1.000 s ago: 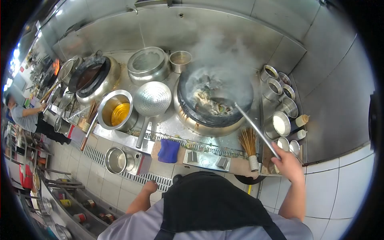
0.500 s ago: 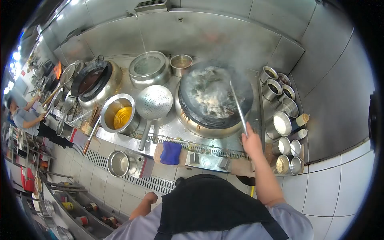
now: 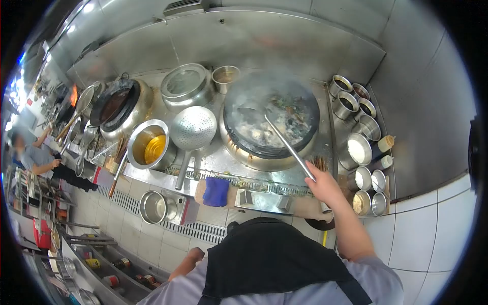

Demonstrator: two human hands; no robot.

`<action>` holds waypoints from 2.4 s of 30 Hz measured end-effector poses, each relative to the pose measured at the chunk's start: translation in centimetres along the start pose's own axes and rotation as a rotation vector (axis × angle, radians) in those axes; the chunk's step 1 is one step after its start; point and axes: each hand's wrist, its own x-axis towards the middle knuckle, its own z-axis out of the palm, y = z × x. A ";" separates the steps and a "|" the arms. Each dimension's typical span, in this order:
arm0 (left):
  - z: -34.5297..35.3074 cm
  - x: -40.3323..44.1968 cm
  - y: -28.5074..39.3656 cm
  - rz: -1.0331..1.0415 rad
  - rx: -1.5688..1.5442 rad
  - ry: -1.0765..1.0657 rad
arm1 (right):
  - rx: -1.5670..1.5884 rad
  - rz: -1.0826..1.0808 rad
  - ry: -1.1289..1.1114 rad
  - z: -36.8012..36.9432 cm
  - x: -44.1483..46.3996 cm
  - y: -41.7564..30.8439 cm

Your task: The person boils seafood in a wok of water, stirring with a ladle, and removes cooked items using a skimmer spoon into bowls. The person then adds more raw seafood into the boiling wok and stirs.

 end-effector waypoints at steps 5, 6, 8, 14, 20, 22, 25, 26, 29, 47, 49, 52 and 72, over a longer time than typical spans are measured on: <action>-3.7 2.6 0.0 0.078 0.300 0.111 | 0.158 -0.180 0.228 1.0 -0.5 3.5; -3.7 2.7 0.3 0.078 0.299 0.106 | 0.158 -0.176 0.224 -0.3 -1.1 2.3; -3.6 3.0 0.7 0.049 0.265 0.173 | 0.496 0.308 -0.005 -4.1 -2.7 -1.2; -1.8 3.2 1.4 0.028 0.188 0.018 | 0.698 0.288 -0.029 -2.7 -1.7 2.6; 2.0 5.0 -1.1 0.083 0.429 -0.146 | 0.898 0.370 -0.147 -1.0 -0.1 2.0; -4.3 0.2 2.5 0.020 0.112 -0.002 | 0.919 0.386 -0.177 -1.3 0.0 1.6; -5.8 -0.8 5.1 -0.313 -0.425 0.221 | 0.973 0.420 -0.234 -1.6 0.0 1.9; -4.3 0.4 4.0 -0.254 -0.422 0.278 | 1.013 0.434 -0.257 -1.8 0.0 2.2; -7.0 -1.7 6.7 -0.240 -0.419 0.199 | 1.142 0.483 -0.293 -2.6 -0.5 2.3; -0.9 0.8 1.3 -0.049 -0.128 0.012 | 1.054 0.538 -0.303 -11.4 -5.1 1.3; -1.3 0.7 1.8 -0.073 -0.166 0.042 | 1.060 0.549 -0.329 -11.3 -5.3 1.1; -1.8 0.6 3.7 -0.265 -0.429 0.126 | 1.069 0.570 -0.356 -10.8 -5.2 0.8; 1.1 1.8 1.5 -0.099 -0.292 0.080 | 1.192 0.556 -0.434 -5.7 -0.6 1.5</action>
